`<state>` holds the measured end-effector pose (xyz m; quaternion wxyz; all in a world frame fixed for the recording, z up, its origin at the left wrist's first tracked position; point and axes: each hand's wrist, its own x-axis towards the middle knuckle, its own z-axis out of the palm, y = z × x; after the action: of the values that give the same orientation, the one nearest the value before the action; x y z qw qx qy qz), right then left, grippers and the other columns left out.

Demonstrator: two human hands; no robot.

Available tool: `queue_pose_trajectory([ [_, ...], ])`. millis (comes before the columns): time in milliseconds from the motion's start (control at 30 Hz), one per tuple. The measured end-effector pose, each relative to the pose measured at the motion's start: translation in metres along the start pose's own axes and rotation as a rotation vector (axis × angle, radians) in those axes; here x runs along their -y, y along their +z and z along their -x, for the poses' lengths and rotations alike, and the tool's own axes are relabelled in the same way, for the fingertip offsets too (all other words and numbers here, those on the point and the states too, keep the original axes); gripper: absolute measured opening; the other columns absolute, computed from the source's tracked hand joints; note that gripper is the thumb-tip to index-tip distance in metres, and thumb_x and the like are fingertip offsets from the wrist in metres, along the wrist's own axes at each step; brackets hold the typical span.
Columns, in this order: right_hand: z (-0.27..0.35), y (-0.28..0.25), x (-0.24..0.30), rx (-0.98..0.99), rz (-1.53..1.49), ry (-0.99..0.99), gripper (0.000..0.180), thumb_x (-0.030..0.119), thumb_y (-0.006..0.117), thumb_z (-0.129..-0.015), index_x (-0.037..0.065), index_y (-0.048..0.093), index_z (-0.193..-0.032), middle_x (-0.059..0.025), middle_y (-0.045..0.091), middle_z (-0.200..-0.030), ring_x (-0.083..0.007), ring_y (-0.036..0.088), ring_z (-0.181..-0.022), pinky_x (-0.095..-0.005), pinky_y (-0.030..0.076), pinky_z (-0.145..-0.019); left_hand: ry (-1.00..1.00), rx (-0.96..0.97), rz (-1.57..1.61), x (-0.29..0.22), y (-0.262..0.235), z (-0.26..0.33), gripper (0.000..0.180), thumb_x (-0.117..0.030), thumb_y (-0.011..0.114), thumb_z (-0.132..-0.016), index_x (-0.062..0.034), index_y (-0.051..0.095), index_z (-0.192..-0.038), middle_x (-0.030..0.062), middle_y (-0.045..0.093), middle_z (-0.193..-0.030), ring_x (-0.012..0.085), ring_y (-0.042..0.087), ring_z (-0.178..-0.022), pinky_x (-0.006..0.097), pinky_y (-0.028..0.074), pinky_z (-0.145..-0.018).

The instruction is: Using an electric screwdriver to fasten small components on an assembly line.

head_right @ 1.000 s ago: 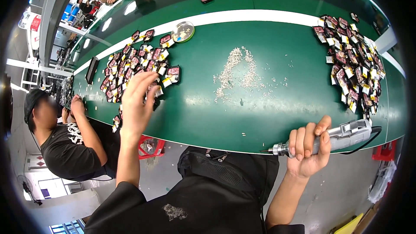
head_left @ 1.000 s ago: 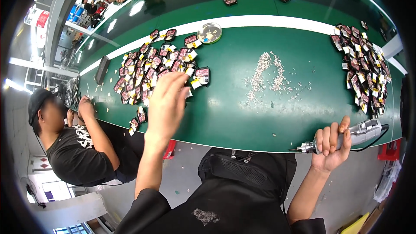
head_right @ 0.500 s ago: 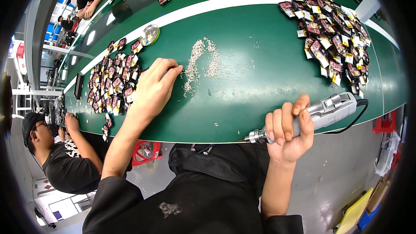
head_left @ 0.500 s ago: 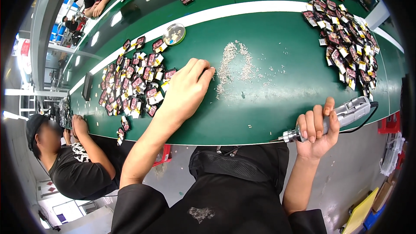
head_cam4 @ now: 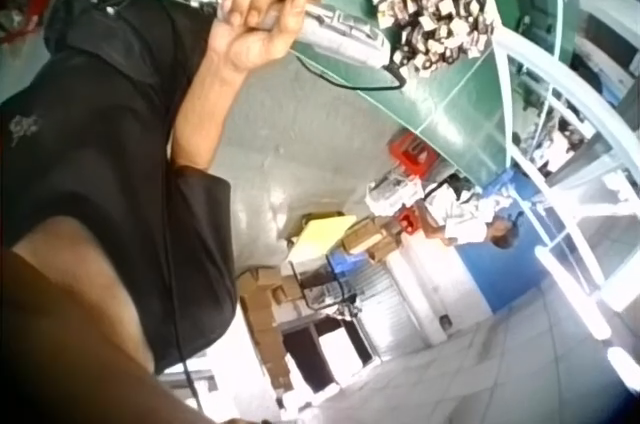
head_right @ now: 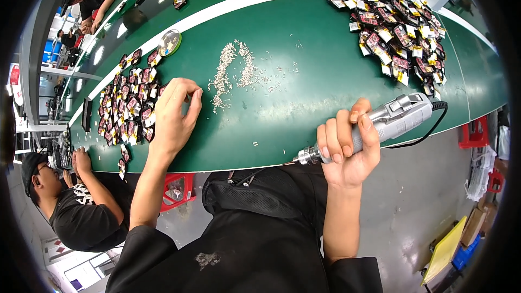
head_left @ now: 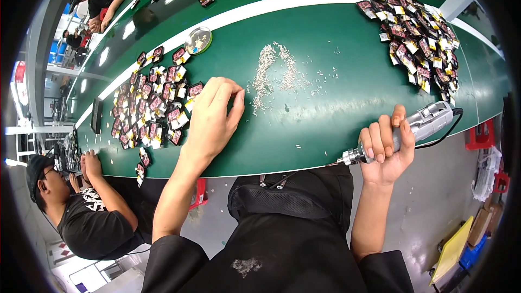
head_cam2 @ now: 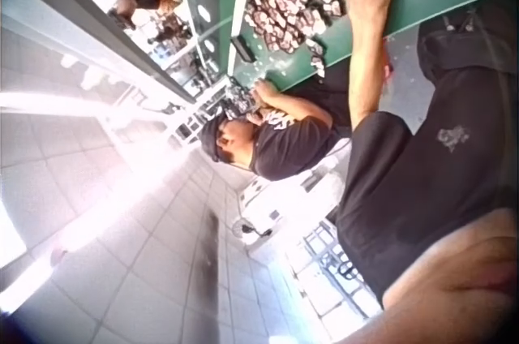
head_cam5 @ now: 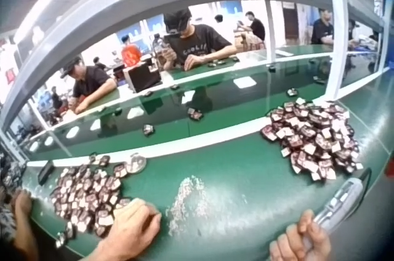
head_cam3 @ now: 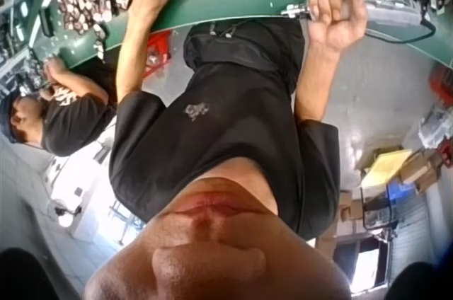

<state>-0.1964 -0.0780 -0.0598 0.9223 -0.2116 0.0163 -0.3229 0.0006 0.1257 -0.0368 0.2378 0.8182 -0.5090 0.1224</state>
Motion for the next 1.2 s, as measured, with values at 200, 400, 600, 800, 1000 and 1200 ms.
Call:
queue_pose_trajectory([
  [200, -0.005, 0.017, -0.008, 0.021, -0.056, -0.04, 0.015, 0.02, 0.041, -0.095, 0.007, 0.045, -0.088, 0.0028, 0.033, -0.05, -0.0085, 0.032, -0.038, -0.0261, 0.036, -0.043, -0.461, -0.053, 1.061, -0.059, -0.003, 0.038, 0.011, 0.01, 0.063, -0.078, 0.005, 0.061, -0.088, 0.01, 0.061, -0.088, 0.0128, 0.058, -0.081, 0.024, 0.047, -0.07],
  [400, 0.0, 0.062, -0.015, 0.146, -0.118, -0.106, 0.017, 0.02, 0.045, -0.095, 0.004, 0.048, -0.09, 0.0024, 0.036, -0.051, -0.0076, 0.035, -0.04, -0.0244, 0.035, -0.045, -0.556, 0.037, 1.579, -0.094, 0.005, 0.053, 0.008, 0.0, 0.057, -0.088, 0.0073, 0.06, -0.09, 0.0145, 0.06, -0.089, 0.0145, 0.057, -0.076, 0.025, 0.047, -0.067],
  [600, 0.007, 0.066, -0.019, 0.134, -0.032, -0.123, 0.019, 0.021, 0.047, -0.095, 0.004, 0.049, -0.089, 0.0027, 0.036, -0.051, -0.0079, 0.035, -0.04, -0.0248, 0.035, -0.045, -0.57, -0.002, 1.715, -0.104, 0.007, 0.058, 0.013, -0.004, 0.056, -0.09, 0.0076, 0.06, -0.089, 0.0147, 0.06, -0.087, 0.0147, 0.056, -0.074, 0.024, 0.046, -0.064],
  [800, 0.012, 0.069, -0.017, 0.152, -0.009, -0.157, 0.019, 0.022, 0.046, -0.095, 0.004, 0.048, -0.091, 0.0027, 0.036, -0.051, -0.008, 0.034, -0.039, -0.025, 0.035, -0.045, -0.525, 0.016, 1.451, -0.111, 0.002, 0.054, 0.018, -0.01, 0.056, -0.091, 0.0069, 0.056, -0.084, 0.0156, 0.056, -0.081, 0.0168, 0.054, -0.066, 0.026, 0.046, -0.057],
  [1000, 0.011, 0.064, -0.015, 0.226, 0.098, -0.192, 0.02, 0.023, 0.043, -0.096, 0.004, 0.048, -0.093, 0.0017, 0.037, -0.051, -0.0088, 0.035, -0.039, -0.0249, 0.035, -0.045, -0.255, -0.13, 0.869, -0.112, 0.01, 0.048, 0.007, 0.01, 0.062, -0.076, 0.0056, 0.058, -0.08, 0.0129, 0.06, -0.074, 0.0205, 0.057, -0.065, 0.026, 0.045, -0.058],
  [1200, 0.003, 0.059, -0.014, 0.136, 0.059, -0.201, 0.019, 0.021, 0.044, -0.096, 0.003, 0.049, -0.091, 0.0027, 0.036, -0.051, -0.008, 0.034, -0.04, -0.0247, 0.034, -0.045, -0.122, -0.074, 0.816, -0.102, 0.014, 0.039, 0.017, -0.005, 0.052, -0.091, 0.0094, 0.059, -0.088, 0.0168, 0.063, -0.088, 0.0161, 0.055, -0.069, 0.025, 0.043, -0.06],
])
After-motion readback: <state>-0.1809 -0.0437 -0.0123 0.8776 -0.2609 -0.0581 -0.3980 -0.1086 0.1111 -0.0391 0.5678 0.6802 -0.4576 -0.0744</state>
